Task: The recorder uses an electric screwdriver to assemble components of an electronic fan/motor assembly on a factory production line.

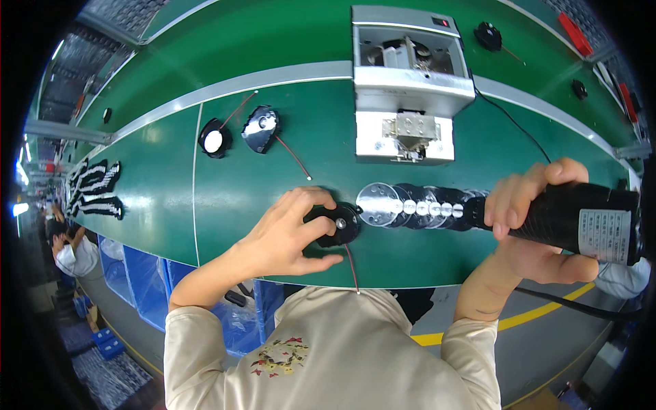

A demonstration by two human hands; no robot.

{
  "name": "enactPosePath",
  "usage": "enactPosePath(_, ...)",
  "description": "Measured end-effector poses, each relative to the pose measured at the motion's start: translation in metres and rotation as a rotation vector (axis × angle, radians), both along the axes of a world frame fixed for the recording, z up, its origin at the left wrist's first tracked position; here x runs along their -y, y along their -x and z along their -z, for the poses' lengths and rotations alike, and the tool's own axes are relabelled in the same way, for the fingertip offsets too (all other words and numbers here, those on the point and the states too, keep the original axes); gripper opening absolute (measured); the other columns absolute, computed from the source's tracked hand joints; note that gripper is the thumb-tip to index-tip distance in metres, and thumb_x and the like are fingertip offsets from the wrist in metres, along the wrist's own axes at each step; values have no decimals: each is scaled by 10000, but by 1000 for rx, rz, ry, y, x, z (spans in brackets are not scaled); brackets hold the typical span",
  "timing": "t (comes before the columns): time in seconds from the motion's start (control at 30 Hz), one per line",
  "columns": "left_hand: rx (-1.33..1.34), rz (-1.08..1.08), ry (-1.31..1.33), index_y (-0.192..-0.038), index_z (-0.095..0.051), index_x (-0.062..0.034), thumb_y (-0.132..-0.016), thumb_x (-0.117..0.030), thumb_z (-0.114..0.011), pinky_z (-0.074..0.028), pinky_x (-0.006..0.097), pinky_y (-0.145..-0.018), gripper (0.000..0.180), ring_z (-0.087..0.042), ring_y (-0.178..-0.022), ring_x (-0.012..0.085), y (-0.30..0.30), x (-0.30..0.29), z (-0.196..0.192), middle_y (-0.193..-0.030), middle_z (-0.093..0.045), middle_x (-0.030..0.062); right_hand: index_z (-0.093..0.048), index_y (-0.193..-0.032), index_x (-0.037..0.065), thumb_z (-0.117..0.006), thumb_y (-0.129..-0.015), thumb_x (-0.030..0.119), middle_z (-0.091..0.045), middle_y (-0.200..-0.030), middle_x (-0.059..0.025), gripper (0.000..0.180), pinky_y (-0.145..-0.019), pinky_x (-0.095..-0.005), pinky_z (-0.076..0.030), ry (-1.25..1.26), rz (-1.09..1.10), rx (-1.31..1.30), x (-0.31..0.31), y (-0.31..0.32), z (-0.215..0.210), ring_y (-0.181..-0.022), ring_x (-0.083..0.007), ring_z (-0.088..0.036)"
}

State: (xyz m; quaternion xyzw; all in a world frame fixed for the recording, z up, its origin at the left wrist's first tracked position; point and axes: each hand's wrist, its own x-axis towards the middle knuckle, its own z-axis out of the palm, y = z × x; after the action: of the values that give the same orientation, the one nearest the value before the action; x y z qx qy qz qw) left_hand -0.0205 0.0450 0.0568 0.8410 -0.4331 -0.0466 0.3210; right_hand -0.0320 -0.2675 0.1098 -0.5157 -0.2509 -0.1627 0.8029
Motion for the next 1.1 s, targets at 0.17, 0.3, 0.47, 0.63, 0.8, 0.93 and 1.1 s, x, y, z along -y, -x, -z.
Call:
enactPosePath(0.17, 32, 25, 96, -879, -645, -71, -667, -76, -785, -534, 431, -846, 254, -592, -1076, 346, -5, 17, 15, -1126, -546, 129, -372, -1278, -28, -625, -749, 787, -544, -789, -87, 1004, -527, -297, -462, 70, -91, 26, 11, -4, 0, -579, -160, -557)
enactPosePath(0.3, 62, 90, 213, -935, -686, -72, -673, -19, -760, -537, 430, -896, 277, -590, -1131, 361, -18, 34, 14, -1129, -547, 132, -368, -1285, -27, -626, -743, 791, -548, -795, -88, 1014, -530, -298, -462, 74, -94, 31, 15, -5, 1, -581, -161, -558)
enactPosePath(0.47, 50, 130, 208, -944, -719, -71, -675, -17, -771, -545, 435, -903, 280, -600, -1147, 373, -25, 43, 20, -1159, -570, 138, -365, -1299, -28, -641, -740, 782, -551, -807, -93, 1023, -531, -301, -459, 70, -96, 22, 16, -5, 1, -592, -164, -560)
enactPosePath(0.63, 84, 155, 209, -936, -743, -71, -663, -17, -780, -547, 435, -901, 281, -601, -1152, 379, -29, 48, 22, -1184, -606, 152, -367, -1322, -22, -667, -746, 753, -554, -821, -95, 1011, -558, -308, -456, 88, -120, -18, 16, -2, -2, -618, -171, -568)
enactPosePath(0.8, 109, 185, 228, -962, -740, -78, -681, -41, -752, -535, 431, -914, 284, -583, -1141, 368, -30, 45, 23, -1193, -587, 132, -369, -1334, -2, -679, -747, 738, -560, -856, -91, 995, -612, -315, -460, 166, -171, -2, 23, -3, -4, -657, -175, -583)
enactPosePath(0.93, 109, 173, 208, -967, -742, -80, -668, -38, -754, -534, 427, -908, 302, -581, -1139, 367, -29, 42, 23, -1185, -590, 132, -365, -1339, 7, -674, -748, 741, -563, -870, -86, 992, -627, -315, -462, 193, -196, 8, 26, -6, -4, -663, -174, -587)
enactPosePath(1.1, 76, 169, 177, -984, -741, -95, -666, -46, -753, -526, 434, -911, 322, -581, -1140, 357, -29, 45, 22, -1175, -596, 125, -366, -1343, 14, -673, -748, 740, -565, -869, -82, 987, -627, -312, -462, 186, -202, -7, 23, -7, -4, -660, -169, -588)
